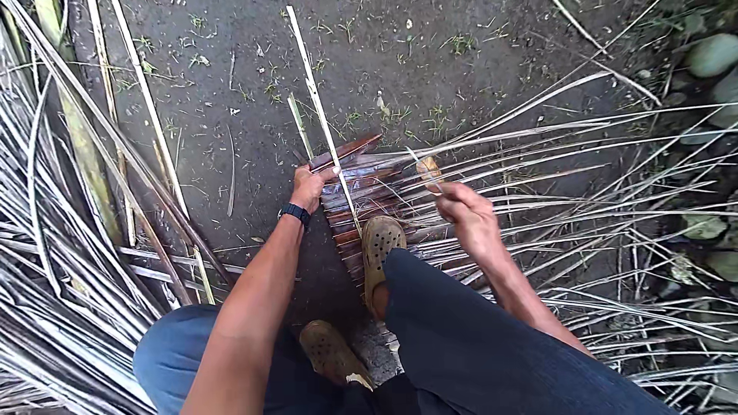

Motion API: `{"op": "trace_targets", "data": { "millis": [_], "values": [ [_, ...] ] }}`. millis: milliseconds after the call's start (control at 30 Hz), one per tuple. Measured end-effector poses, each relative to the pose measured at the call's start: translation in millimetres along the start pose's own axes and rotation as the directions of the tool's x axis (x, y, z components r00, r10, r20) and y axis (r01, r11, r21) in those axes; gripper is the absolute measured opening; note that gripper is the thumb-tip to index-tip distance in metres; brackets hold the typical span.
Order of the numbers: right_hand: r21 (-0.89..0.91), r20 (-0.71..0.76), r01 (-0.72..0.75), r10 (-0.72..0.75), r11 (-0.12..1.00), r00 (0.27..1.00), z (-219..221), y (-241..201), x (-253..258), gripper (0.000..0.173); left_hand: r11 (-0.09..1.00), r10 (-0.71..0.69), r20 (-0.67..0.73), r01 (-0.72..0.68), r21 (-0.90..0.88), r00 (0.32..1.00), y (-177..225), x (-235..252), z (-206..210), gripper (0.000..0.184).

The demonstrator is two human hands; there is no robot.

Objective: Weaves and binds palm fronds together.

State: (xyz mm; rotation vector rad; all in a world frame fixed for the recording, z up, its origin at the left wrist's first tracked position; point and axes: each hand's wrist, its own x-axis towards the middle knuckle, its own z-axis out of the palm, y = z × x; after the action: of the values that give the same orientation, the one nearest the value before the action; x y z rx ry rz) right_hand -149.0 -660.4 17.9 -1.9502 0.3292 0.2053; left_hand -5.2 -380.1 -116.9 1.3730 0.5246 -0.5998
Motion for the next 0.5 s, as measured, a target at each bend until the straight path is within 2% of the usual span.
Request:
{"op": "trace_targets", "data": {
  "millis": [67,133,200,233,300,400,467,500],
  "values": [
    [0.215,0.045,0.031,-0.042,0.976,0.998,-26.2,10.9,-34.1,0.047,1.000,-0.003,-0.024,0.002,-0.023,1.000,-3.1,0.0,-0.1,0.052],
    [0.352,0.026,-0.035,0.027,0.935,0.999,-44.0,19.6,-69.1,0.045,0.998,-0.005,-0.023,0.004,-0.064,1.000,-4.5,0.4,0.9,0.052],
    [0.441,-0.161,-0.114,0.203,0.890,0.966,-50.4,25.8,-98.0,0.036,0.997,-0.005,-0.015,0.004,-0.081,1.000,-3.7,0.3,1.3,0.052],
    [0.466,-0.269,-0.146,0.296,0.873,0.916,-52.8,26.9,-109.3,0.034,0.997,-0.010,-0.015,0.008,-0.078,1.000,-3.4,-0.9,1.2,0.053],
    [0.468,-0.423,-0.200,0.417,0.861,0.805,-61.6,30.7,-129.3,0.030,0.997,-0.015,-0.014,0.014,-0.072,1.000,-2.7,-2.1,0.8,0.055],
    [0.417,-0.575,-0.302,0.506,0.857,0.643,-70.8,42.5,-156.6,0.025,0.998,0.003,-0.009,-0.004,-0.060,1.000,-2.1,-2.8,1.6,0.053],
    [0.356,-0.605,-0.402,0.535,0.844,0.589,-63.9,43.4,-168.5,0.020,0.998,0.015,-0.010,-0.016,-0.055,1.000,-0.5,-4.4,4.2,0.050],
    [0.304,-0.586,-0.452,0.539,0.838,0.605,-54.7,40.2,-169.4,0.018,0.999,0.023,-0.009,-0.023,-0.048,1.000,0.7,-5.6,5.2,0.049]
  ]
}}
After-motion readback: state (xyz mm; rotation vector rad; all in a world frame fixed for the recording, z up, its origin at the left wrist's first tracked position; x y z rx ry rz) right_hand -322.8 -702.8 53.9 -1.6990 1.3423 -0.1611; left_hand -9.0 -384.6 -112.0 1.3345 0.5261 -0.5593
